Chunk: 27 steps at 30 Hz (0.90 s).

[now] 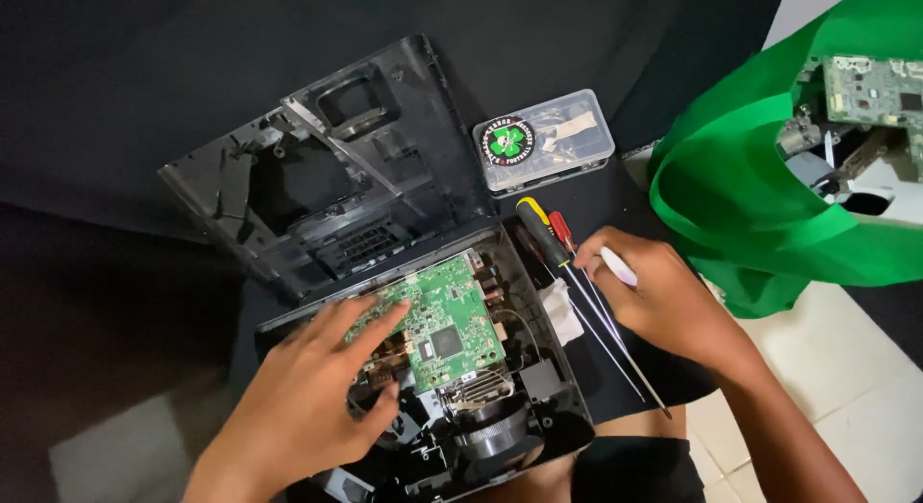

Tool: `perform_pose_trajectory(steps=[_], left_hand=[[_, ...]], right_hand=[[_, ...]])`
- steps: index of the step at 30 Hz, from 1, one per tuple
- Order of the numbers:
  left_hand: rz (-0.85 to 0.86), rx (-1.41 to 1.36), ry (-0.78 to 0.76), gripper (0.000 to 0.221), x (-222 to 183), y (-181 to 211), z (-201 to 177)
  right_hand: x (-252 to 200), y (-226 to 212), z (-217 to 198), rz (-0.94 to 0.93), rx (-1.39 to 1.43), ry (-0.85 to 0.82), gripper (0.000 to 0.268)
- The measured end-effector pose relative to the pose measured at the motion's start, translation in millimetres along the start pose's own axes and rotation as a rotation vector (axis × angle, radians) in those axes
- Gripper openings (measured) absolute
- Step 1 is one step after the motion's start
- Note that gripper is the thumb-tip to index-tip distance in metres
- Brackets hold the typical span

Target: Disassembling a projector by removing the internal circuit board and unscrewing fasteners.

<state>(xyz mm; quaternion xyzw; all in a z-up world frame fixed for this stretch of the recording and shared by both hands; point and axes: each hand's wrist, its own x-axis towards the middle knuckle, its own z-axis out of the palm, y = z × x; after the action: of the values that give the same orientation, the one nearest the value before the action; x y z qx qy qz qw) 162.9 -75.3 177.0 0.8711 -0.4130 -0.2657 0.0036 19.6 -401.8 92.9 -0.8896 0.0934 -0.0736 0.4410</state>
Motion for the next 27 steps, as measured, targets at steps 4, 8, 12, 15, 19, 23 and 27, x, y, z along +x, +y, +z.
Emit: perform_pose_trajectory(steps=[4, 8, 12, 15, 19, 23, 27], left_hand=[[0.197, 0.056, 0.390, 0.070, 8.3, -3.3, 26.8], [0.108, 0.141, 0.260, 0.096, 11.9, -23.9, 44.0], [0.105, 0.047, 0.339, 0.089, 9.6, -28.1, 56.0], [0.146, 0.036, 0.428, 0.085, 5.0, -26.5, 56.9], [0.060, -0.244, 0.298, 0.103, -19.7, -32.3, 40.0], [0.056, -0.162, 0.703, 0.082, -39.3, -60.7, 43.3], [0.040, -0.142, 0.647, 0.071, -39.4, -81.4, 49.5]], right_hand=[[10.7, -5.0, 4.6, -0.020, -0.045, 0.060, 0.012], [17.4, -10.4, 8.1, 0.141, 0.030, 0.117, 0.005], [19.9, -17.4, 13.1, 0.193, 0.073, 0.118, 0.016], [20.7, -30.7, 18.9, 0.248, 0.174, 0.106, 0.011], [20.2, -48.0, 21.8, 0.289, 0.186, 0.067, 0.010], [14.9, -44.8, 18.3, 0.339, 0.218, 0.067, 0.010], [11.8, -58.8, 14.3, 0.425, 0.146, 0.045, 0.010]])
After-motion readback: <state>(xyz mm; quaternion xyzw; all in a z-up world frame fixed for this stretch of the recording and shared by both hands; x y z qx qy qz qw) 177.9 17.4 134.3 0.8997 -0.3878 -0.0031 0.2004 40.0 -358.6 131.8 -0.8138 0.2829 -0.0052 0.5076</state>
